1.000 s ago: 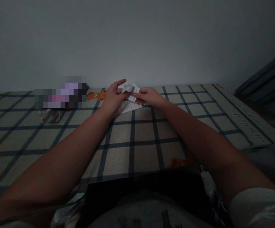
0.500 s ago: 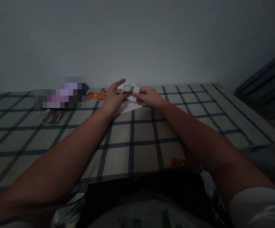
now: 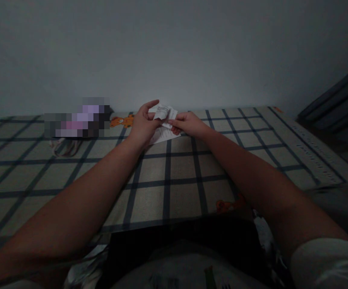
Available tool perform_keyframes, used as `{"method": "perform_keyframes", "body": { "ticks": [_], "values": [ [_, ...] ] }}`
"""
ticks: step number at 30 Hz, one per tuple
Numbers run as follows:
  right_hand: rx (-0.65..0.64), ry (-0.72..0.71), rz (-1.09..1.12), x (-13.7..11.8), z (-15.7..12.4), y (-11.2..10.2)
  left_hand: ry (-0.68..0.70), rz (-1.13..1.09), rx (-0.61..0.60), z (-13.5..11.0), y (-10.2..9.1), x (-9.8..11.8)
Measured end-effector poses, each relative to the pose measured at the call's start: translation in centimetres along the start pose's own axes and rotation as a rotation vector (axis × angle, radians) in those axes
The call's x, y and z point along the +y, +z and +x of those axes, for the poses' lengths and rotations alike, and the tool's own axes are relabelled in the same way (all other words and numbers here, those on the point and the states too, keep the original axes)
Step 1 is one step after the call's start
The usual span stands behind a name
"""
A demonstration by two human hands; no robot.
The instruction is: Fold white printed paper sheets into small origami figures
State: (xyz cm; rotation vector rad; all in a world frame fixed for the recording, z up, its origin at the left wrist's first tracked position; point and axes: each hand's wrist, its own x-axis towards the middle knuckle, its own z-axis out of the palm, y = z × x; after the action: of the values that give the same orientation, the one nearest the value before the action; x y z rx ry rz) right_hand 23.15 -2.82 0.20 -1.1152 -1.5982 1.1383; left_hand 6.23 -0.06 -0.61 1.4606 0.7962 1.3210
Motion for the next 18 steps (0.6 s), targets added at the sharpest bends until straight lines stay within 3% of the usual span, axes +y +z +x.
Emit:
{"method": "perform_keyframes", "body": {
  "ticks": [5,9,18],
  "values": [
    [0.023,-0.008,0.0,-0.1,-0.1,0.3,0.023,0.016,0.018,0.5,-0.3,-0.9],
    [-0.06,-0.004,-0.007,0.3,0.0,0.2,0.033,0.02,0.028,0.9,-0.5,-1.4],
    [-0.092,-0.017,0.014,0.5,0.1,0.1,-0.007,-0.022,0.059,0.4,0.0,-0.7]
  ]
}}
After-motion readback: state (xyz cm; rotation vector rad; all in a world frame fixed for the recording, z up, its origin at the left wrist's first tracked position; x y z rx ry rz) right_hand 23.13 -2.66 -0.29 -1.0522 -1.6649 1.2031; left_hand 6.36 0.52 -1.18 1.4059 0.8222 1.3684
